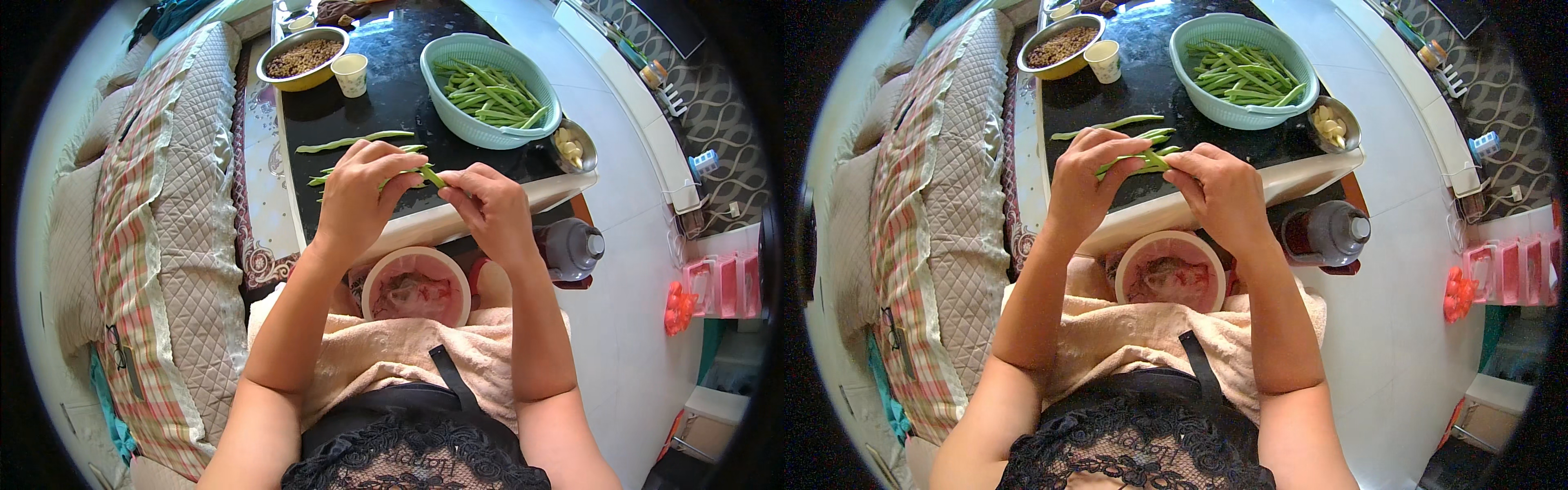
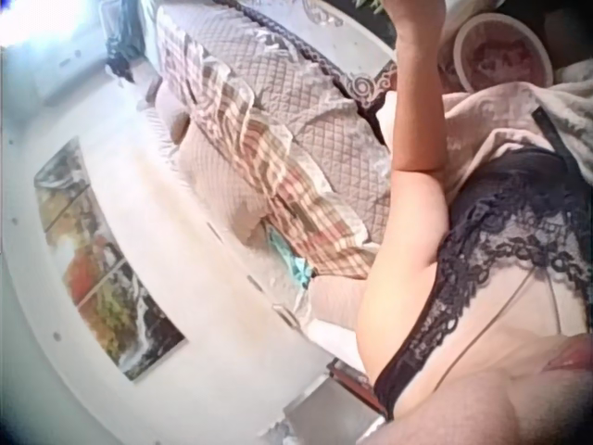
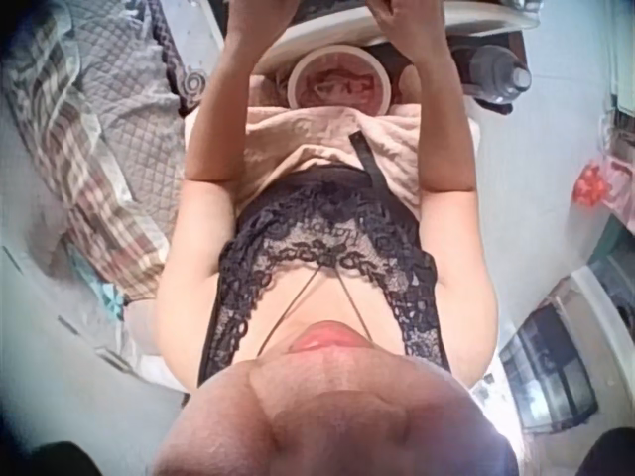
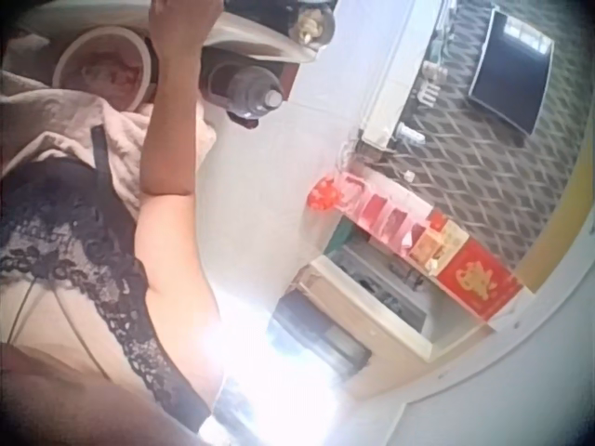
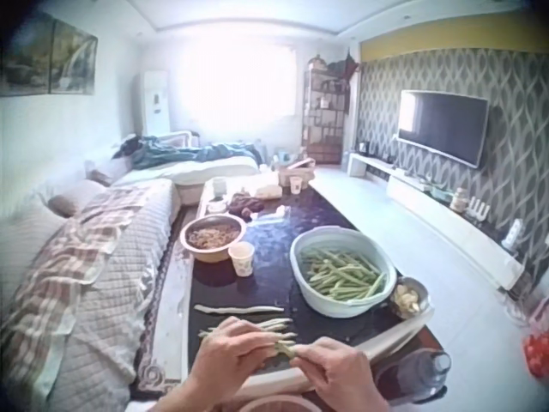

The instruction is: The person sits on the floor and snaps the ends off green beans by hand, placing the trimmed beans into a bowl on their lap. They continue this process with multiple beans from a plastic bag.

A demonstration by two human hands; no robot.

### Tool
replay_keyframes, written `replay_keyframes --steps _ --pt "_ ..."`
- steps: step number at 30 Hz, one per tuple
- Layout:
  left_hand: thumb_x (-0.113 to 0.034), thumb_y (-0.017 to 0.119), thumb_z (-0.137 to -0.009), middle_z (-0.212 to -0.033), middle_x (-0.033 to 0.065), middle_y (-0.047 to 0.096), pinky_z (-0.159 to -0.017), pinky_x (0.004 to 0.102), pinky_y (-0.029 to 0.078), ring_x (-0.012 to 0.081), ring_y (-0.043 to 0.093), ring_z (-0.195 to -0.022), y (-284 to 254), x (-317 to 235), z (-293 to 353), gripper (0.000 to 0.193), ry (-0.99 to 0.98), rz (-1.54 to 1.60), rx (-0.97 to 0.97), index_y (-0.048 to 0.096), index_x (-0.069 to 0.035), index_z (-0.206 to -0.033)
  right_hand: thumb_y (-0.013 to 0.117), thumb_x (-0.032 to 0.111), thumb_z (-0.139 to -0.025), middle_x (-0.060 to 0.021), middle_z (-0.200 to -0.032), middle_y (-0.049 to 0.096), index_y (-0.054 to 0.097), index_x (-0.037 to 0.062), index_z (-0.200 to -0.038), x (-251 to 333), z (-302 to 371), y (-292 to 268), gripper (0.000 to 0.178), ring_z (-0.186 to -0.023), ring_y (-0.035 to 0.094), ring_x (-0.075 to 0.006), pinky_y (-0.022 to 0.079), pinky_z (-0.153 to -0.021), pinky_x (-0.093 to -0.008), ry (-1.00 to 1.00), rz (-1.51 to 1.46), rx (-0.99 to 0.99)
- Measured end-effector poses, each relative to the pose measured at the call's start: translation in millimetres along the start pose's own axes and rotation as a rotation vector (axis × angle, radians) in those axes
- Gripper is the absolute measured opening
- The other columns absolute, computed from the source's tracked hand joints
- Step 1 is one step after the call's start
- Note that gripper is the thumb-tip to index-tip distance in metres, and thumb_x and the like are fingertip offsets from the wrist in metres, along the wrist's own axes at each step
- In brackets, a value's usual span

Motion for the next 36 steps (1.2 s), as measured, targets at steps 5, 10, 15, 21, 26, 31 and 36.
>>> replay_keyframes --steps 5,10,15,21,26,31,36 --pt "-0.013 0.070 -0.078 -0.080 0.0036 0.065 -0.069 0.0371 0.049 0.0257 0.060 -0.080 0.4 -1.0 4.8 0.004 -0.027 -0.117 -0.033 0.069 -0.010 -0.081 0.069 0.020 -0.082 -0.0074 -0.084 0.066 0.071 0.0099 -0.095 9.9 2.4 1.2 0.017 -0.078 0.063 -0.0271 0.051 -0.066 -0.0383 -0.114 0.198 -0.007" --pt "-0.005 0.071 -0.076 -0.079 0.0086 0.067 -0.064 0.0319 0.050 0.0227 0.064 -0.073 16.1 3.8 11.8 0.008 -0.127 0.058 0.024 0.072 -0.004 -0.084 0.070 0.020 -0.080 -0.0061 -0.082 0.067 0.071 0.0102 -0.095 13.2 4.9 3.7 0.017 -0.076 0.063 -0.0257 0.051 -0.065 -0.0369 -0.092 0.144 -0.027" --pt "-0.005 0.070 -0.082 -0.079 0.0054 0.068 -0.061 0.0214 0.049 0.0096 0.062 -0.070 37.6 31.6 28.9 0.013 -0.512 0.505 0.075 0.072 0.001 -0.093 0.071 0.015 -0.077 -0.0041 -0.079 0.067 0.072 0.0102 -0.093 28.5 9.2 0.6 0.016 -0.073 0.063 -0.0219 0.052 -0.063 -0.0334 -0.233 0.261 -0.147" --pt "-0.007 0.067 -0.087 -0.083 0.0054 0.069 -0.070 0.0238 0.054 0.0090 0.063 -0.072 59.5 46.5 43.5 0.012 -0.725 0.976 0.070 0.071 0.001 -0.094 0.072 0.008 -0.073 -0.0037 -0.078 0.067 0.072 0.0099 -0.092 34.7 13.0 -5.4 0.019 -0.073 0.063 -0.0217 0.052 -0.062 -0.0325 -0.272 0.217 -0.220" --pt "-0.008 0.064 -0.087 -0.086 0.0076 0.070 -0.075 0.0295 0.058 0.0116 0.066 -0.073 76.8 48.2 50.9 0.010 -0.858 1.411 0.076 0.069 -0.001 -0.092 0.074 0.006 -0.075 -0.0070 -0.081 0.070 0.073 0.0083 -0.093 20.9 10.2 -14.0 0.018 -0.073 0.065 -0.0186 0.052 -0.065 -0.0288 -0.144 -0.057 -0.261" --pt "-0.010 0.066 -0.086 -0.082 0.0054 0.069 -0.070 0.0261 0.056 0.0094 0.064 -0.069 69.0 58.5 52.9 0.011 -0.867 1.055 0.199 0.070 -0.001 -0.091 0.071 0.007 -0.085 -0.0041 -0.088 0.071 0.073 0.0031 -0.098 -43.0 11.9 -35.9 0.014 -0.073 0.061 -0.0067 0.047 -0.062 -0.0195 0.249 -0.753 -0.373" --pt "-0.017 0.070 -0.083 -0.071 0.0097 0.068 -0.057 0.0283 0.048 0.0137 0.061 -0.060 77.3 30.1 62.9 0.018 -0.617 0.310 0.767 0.072 0.001 -0.085 0.069 0.013 -0.089 -0.0091 -0.099 0.070 0.069 0.0009 -0.103 -99.0 19.9 -62.1 0.019 -0.076 0.065 -0.0103 0.052 -0.062 -0.0206 0.329 -1.262 -0.571"
Point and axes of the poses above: each hand's wrist, its own z-axis away from the middle knuckle, its own y-axis out of the palm, x = y × z, the point moved 10 cm from there along -z, towards the middle knuckle
